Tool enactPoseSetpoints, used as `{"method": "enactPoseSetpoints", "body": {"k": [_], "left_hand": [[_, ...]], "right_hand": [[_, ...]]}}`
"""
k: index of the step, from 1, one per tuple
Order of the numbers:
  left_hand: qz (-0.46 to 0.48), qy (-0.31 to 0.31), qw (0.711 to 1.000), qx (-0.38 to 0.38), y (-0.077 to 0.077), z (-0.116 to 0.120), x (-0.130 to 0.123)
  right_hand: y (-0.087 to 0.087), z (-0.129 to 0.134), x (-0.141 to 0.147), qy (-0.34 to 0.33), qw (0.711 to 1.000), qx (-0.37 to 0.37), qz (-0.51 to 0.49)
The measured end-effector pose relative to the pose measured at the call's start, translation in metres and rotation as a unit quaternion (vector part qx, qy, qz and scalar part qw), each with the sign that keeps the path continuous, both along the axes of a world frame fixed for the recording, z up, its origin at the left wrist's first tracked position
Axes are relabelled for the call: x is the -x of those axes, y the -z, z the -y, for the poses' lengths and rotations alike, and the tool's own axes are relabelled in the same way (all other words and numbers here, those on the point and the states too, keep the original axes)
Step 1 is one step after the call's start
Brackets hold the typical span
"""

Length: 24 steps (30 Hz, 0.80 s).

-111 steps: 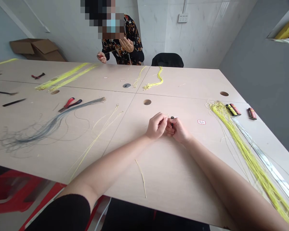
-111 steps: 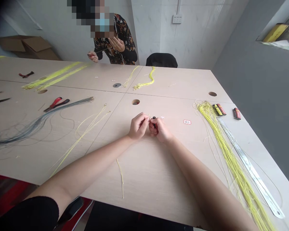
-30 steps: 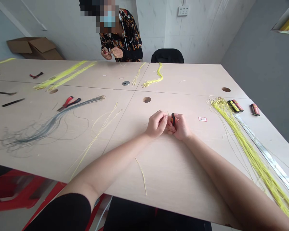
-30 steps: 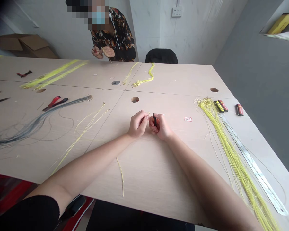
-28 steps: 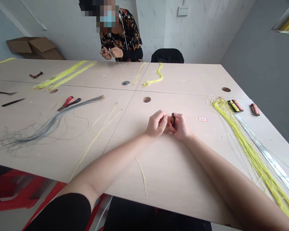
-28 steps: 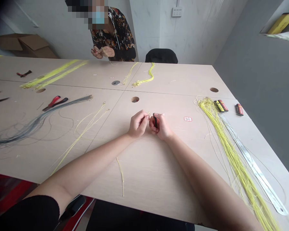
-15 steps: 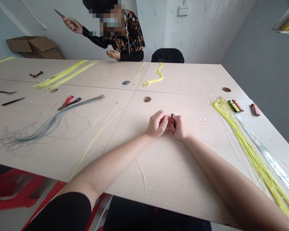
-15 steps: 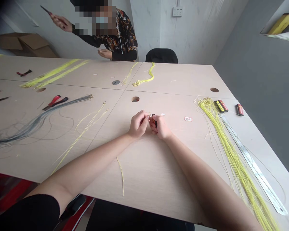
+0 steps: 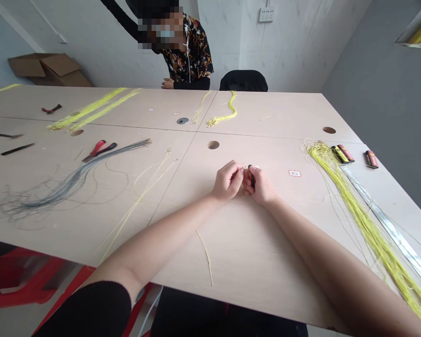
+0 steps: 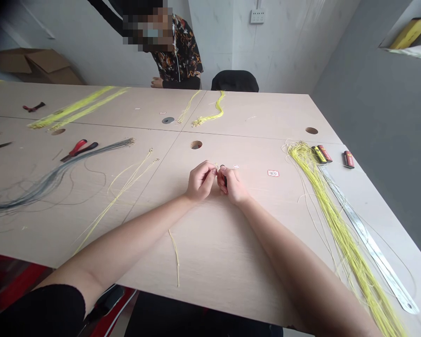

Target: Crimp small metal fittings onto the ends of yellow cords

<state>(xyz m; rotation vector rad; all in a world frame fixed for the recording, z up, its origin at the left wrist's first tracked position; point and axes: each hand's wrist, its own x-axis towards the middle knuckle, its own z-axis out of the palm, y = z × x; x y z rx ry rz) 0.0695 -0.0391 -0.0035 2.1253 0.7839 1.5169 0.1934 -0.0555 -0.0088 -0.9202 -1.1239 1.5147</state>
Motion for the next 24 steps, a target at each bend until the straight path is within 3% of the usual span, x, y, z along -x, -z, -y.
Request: {"method": "enactPoseSetpoints", "body": {"k": [7, 24], "left_hand": [[0.022, -0.009, 0.999, 0.045, 0.0000, 0.0017, -0.0027], [0.030, -0.004, 0.998, 0.052, -0.0004, 0.0026, -0.0033]], "right_hand": [[0.0015, -0.0023, -0.0016, 0.065, 0.994, -0.083, 0.028], [-0.0047, -0.0062, -0.0017, 0.068, 0.998, 0.001, -0.007]]}}
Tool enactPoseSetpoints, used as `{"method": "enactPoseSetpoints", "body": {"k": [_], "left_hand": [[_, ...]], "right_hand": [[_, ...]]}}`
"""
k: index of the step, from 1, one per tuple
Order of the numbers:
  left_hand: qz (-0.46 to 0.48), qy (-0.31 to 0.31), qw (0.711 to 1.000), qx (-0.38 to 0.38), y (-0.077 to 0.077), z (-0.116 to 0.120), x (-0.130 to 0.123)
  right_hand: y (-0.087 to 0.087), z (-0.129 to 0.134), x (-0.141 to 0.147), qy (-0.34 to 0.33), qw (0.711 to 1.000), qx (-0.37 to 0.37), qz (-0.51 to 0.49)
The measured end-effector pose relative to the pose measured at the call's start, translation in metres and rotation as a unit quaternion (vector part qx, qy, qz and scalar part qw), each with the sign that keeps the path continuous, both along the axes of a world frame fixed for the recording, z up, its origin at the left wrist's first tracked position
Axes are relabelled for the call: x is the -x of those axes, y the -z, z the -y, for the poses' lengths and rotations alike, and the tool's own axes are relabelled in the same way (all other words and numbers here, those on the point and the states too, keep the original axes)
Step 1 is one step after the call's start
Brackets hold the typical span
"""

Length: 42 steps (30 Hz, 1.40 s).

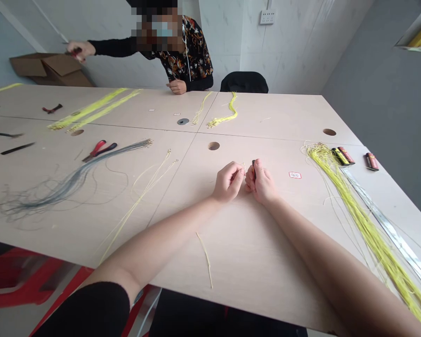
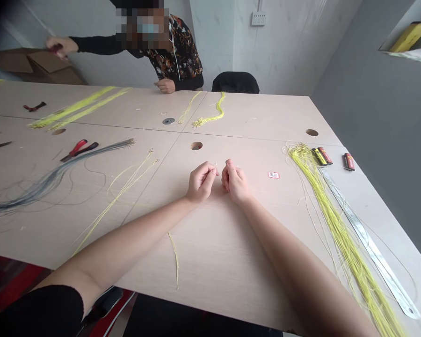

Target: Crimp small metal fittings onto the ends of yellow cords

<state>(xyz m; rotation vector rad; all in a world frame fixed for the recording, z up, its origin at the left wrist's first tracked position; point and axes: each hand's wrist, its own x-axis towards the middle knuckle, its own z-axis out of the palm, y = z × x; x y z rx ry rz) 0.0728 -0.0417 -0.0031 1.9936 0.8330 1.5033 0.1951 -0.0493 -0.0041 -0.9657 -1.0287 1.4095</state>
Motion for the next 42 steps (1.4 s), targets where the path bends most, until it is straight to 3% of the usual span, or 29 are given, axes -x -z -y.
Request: {"method": "enactPoseSetpoints", "body": {"k": [21, 26, 32, 42], "left_hand": [[0.014, -0.002, 1.000, 0.012, -0.001, 0.000, 0.000], [0.017, -0.008, 1.000, 0.024, 0.000, -0.001, 0.000], [0.003, -0.008, 1.000, 0.010, 0.001, -0.002, 0.001], [0.001, 0.012, 1.000, -0.019, 0.002, -0.002, 0.001]], "right_hand": [[0.007, -0.002, 0.001, -0.053, 0.998, -0.034, -0.028], [0.002, -0.001, -0.002, -0.090, 0.994, 0.011, -0.068], [-0.003, 0.001, -0.002, -0.068, 0.996, 0.025, -0.046], [0.004, 0.002, -0.001, -0.080, 0.995, 0.028, -0.052]]}}
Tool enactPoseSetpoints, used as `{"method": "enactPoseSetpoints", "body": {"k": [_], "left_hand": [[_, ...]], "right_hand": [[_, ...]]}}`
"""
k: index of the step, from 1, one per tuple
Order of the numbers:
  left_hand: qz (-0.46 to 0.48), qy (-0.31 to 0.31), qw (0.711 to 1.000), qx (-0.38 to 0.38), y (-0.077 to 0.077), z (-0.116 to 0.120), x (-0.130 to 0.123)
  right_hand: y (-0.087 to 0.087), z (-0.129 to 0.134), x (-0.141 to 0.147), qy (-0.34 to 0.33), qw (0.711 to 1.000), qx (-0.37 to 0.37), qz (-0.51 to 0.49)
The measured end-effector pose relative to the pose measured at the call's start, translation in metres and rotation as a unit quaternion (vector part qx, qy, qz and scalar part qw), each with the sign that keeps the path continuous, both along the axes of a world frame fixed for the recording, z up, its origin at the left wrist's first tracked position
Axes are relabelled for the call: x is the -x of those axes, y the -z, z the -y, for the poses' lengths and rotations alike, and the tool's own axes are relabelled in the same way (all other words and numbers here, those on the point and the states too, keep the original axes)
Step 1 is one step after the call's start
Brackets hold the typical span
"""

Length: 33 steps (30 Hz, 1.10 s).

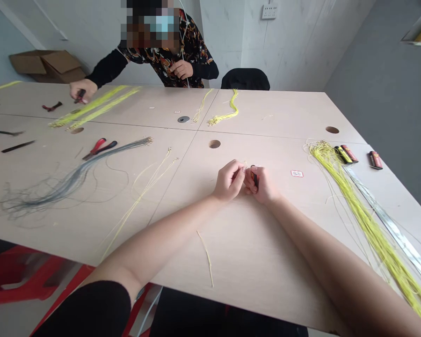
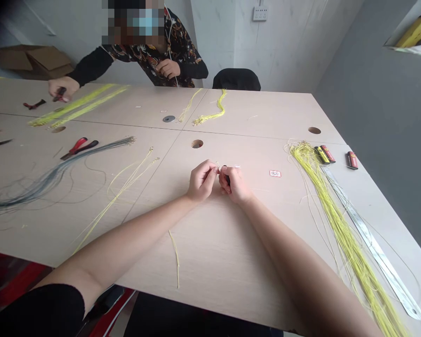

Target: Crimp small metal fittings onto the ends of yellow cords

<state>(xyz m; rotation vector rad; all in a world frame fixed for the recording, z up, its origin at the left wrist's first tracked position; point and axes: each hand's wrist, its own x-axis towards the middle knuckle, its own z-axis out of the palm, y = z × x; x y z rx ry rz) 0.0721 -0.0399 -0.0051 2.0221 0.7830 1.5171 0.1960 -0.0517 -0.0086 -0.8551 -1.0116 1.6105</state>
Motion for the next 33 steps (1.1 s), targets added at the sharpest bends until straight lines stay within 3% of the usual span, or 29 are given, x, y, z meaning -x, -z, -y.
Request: {"method": "enactPoseSetpoints", "body": {"k": [27, 33], "left_hand": [[-0.010, 0.034, 0.999, 0.016, 0.0011, 0.0005, -0.0010], [0.001, 0.032, 0.999, 0.022, 0.0010, 0.0009, -0.0007]], "right_hand": [[0.0003, -0.0015, 0.0002, -0.039, 0.999, 0.021, -0.025], [0.0010, 0.0001, 0.0012, -0.019, 0.999, -0.017, -0.019]]}}
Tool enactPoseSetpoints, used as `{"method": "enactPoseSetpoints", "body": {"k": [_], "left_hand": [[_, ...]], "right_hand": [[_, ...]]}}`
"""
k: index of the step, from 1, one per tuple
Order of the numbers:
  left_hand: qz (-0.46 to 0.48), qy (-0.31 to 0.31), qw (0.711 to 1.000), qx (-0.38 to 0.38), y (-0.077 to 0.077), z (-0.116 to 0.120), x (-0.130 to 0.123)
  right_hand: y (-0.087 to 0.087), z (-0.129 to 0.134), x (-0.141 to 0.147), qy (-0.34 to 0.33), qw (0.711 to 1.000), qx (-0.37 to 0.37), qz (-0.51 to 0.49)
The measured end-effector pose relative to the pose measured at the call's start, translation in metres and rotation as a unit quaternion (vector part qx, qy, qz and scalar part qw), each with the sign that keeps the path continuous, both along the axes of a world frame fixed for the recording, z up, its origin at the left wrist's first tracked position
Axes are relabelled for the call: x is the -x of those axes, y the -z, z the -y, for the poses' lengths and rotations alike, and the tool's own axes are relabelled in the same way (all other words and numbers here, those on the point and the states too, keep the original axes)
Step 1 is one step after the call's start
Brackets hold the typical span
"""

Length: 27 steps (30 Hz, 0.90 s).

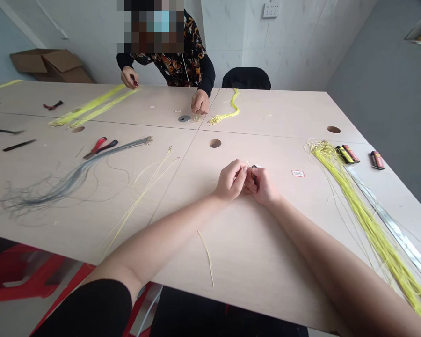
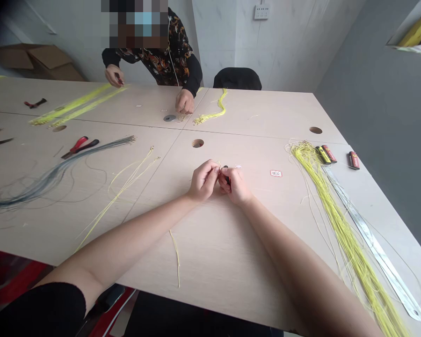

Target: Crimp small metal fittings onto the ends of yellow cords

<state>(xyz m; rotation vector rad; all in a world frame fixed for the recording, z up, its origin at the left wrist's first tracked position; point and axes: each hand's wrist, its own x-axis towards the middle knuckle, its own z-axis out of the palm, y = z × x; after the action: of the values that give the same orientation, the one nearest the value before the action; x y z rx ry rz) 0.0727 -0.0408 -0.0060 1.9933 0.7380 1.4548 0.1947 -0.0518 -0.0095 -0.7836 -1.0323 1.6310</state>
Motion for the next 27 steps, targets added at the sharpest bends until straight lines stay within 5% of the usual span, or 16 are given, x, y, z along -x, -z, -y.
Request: {"method": "enactPoseSetpoints", "body": {"k": [12, 27], "left_hand": [[0.007, 0.015, 1.000, 0.004, -0.0027, 0.0006, 0.0008], [0.029, 0.015, 0.999, 0.021, -0.0035, 0.0003, -0.0001]], "right_hand": [[0.0002, 0.0027, 0.0018, 0.029, 1.000, 0.005, 0.007], [0.0006, -0.0001, -0.0001, 0.007, 0.996, -0.082, 0.040]]}}
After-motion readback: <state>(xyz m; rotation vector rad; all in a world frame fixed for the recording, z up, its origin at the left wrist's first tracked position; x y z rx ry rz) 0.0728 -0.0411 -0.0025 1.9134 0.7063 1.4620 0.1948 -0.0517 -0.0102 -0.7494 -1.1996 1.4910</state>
